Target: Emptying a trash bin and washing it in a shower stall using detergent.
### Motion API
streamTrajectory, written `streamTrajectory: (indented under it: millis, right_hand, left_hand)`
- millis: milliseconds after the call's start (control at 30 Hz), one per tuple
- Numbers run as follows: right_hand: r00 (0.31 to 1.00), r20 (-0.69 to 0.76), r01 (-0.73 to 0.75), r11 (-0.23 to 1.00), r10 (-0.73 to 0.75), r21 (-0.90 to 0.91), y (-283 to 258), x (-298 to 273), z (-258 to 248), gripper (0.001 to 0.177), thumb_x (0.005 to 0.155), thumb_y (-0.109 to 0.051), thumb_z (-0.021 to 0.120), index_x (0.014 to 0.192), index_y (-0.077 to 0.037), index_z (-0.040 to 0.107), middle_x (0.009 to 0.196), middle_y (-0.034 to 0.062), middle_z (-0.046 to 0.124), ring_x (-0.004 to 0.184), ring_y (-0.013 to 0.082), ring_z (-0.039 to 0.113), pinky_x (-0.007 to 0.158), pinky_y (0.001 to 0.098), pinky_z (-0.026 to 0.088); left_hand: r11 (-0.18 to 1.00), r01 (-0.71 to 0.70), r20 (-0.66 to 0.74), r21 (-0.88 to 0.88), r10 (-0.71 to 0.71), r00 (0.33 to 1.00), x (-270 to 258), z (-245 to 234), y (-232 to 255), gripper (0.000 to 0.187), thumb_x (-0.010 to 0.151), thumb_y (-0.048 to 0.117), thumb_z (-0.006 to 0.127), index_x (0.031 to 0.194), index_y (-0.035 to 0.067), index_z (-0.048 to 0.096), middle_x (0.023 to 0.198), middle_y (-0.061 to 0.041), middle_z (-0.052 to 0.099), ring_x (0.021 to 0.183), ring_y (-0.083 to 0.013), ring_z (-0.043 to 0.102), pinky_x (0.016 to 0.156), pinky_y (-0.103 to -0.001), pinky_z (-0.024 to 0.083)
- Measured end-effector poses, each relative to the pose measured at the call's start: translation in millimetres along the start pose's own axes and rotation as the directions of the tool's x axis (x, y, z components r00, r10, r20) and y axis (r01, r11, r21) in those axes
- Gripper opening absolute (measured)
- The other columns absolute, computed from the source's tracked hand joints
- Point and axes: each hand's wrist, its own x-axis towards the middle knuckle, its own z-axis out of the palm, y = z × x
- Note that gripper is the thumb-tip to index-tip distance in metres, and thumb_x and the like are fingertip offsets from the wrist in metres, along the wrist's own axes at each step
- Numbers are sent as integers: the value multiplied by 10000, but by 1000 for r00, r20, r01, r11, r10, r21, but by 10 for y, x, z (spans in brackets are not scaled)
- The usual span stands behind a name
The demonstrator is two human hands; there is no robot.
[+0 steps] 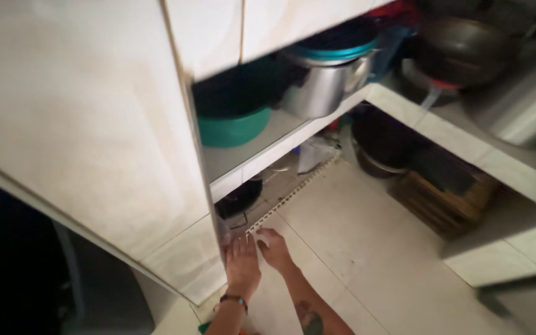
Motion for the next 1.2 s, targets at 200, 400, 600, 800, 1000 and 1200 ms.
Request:
streamTrajectory:
  millis: [200,400,600,800,1000,1200]
  right_hand:
    - [985,172,-50,942,-9,333,610,533,797,273,872,-121,694,1122,-32,758,1080,133,780,1004,240,737,901,340,570]
    - [796,601,-479,681,71,554,1413,956,1660,300,962,-185,694,1155,38,748,1097,131,777,996,200,722,888,316,589]
    - [759,610,-627,504,227,594,1620,796,1855,352,946,-192,688,1233,12,706,1145,124,742,1018,199,692,884,337,569]
    - [844,394,-532,471,364,704,1171,725,1251,463,932,-197,696,1343,10,653,1297,88,712,1172,141,637,1014,290,477]
    - [933,236,-355,594,271,722,1198,633,393,508,857,-119,694,1354,-22,648,1288,100,699,1200,211,612,1041,330,447]
    - [959,46,-246,749,278,616,656,97,-915,415,791,-18,796,1196,5,707,1227,72,698,1162,152,619,978,294,495]
  left_hand:
    - [993,-118,-155,14,119,981,-25,789,-314,761,828,90,556,1515,-96,286,1568,-248,322,1480,-344,264,1205,-498,170]
    - [992,-121,-104,42,125,987,-101,646,-222,791,783,102,598,1485,-92,289,1622,-265,191,1503,-401,183,1186,-526,132]
    - [992,-119,-125,-31,114,985,-214,423,-185,867,774,97,617,1524,-104,232,1631,-273,180,1494,-397,185,1196,-501,108]
    - [994,-108,-125,30,111,986,-148,555,-159,847,802,83,590,1543,-100,221,1630,-236,216,1503,-361,218,1195,-491,148]
    - [996,-76,-90,38,79,993,-65,653,-179,834,800,89,572,1531,-79,206,1628,-221,211,1498,-345,213,1187,-499,172]
    - [978,-157,-165,-138,134,977,-464,139,120,906,751,78,622,1545,-54,207,1617,-234,211,1505,-372,188,1199,-509,188]
